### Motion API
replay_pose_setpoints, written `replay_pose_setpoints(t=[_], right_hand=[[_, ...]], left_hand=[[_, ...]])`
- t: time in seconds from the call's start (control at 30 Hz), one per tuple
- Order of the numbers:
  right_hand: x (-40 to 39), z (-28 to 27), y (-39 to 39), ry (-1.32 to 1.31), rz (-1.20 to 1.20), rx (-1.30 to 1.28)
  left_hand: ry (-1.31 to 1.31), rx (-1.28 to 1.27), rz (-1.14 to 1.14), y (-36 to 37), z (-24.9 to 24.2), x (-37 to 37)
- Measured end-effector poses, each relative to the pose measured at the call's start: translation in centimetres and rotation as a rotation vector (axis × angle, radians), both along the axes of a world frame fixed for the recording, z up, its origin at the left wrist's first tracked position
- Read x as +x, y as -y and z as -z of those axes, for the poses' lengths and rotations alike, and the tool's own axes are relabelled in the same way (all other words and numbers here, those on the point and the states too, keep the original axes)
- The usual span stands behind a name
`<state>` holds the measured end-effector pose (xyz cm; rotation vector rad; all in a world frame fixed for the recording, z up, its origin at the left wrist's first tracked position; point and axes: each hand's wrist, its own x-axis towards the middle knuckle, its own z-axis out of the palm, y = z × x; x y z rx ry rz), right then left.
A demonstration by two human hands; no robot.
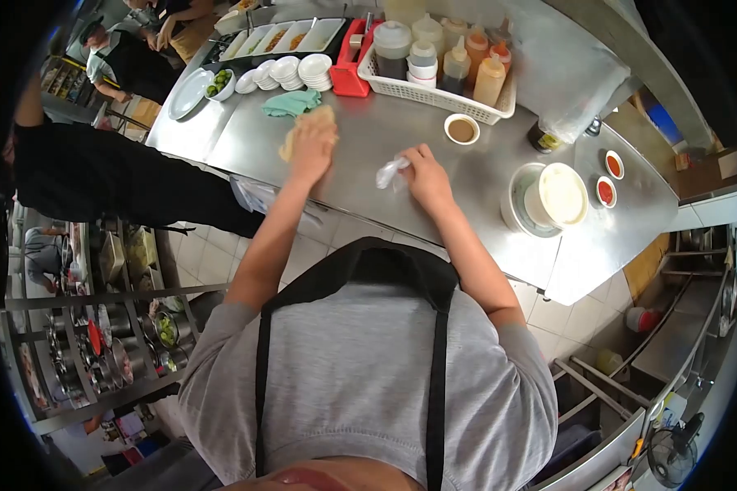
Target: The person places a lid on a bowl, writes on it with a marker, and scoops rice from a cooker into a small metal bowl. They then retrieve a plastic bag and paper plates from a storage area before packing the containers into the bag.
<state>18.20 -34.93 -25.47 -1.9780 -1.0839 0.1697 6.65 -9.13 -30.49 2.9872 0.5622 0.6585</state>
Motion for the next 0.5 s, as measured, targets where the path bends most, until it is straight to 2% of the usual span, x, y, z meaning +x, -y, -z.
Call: replay_pose_setpoints(t=[0.07, 0.13, 0.17, 0.23, 0.27, 0.4, 0.47, 0.5], right_hand=[[0.5, 0.0, 0.0, 0.003, -0.038, -0.016], [0.4, -1.0, 0.2, 0.034, 0.011, -0.084], [0.1, -1.3, 0.3, 0.028, -0.005, -0.081], [0.0, -2.4, 0.4, 0.071, 0.049, -0.145], [0.0, -3.0, 0.8, 0.065, 0.061, -0.165], [-0.3, -3.4, 2.1, -0.042, 0.112, -0.173], [-0.7, -3.6, 2.4, -0.052, 0.125, -0.167], [-0.9, -3.9, 2.8, -0.057, 0.138, -0.166]], left_hand=[[-0.038, -0.036, 0.069, 2.2, -0.3, -0.3], [0.039, -0.029, 0.271, 2.7, -0.7, -1.1], [0.032, -0.027, 0.255, 1.6, -0.4, -1.8], [0.019, -0.057, 0.015, -1.5, -0.4, -2.1], [0.028, -0.049, 0.006, -3.2, -0.3, -2.8], [-0.081, 0.071, -0.365, -12.0, -0.5, -7.9], [-0.027, 0.144, -0.511, -17.5, 1.2, -10.2], [-0.082, 0.01, -0.598, -19.0, -0.2, -11.3]])
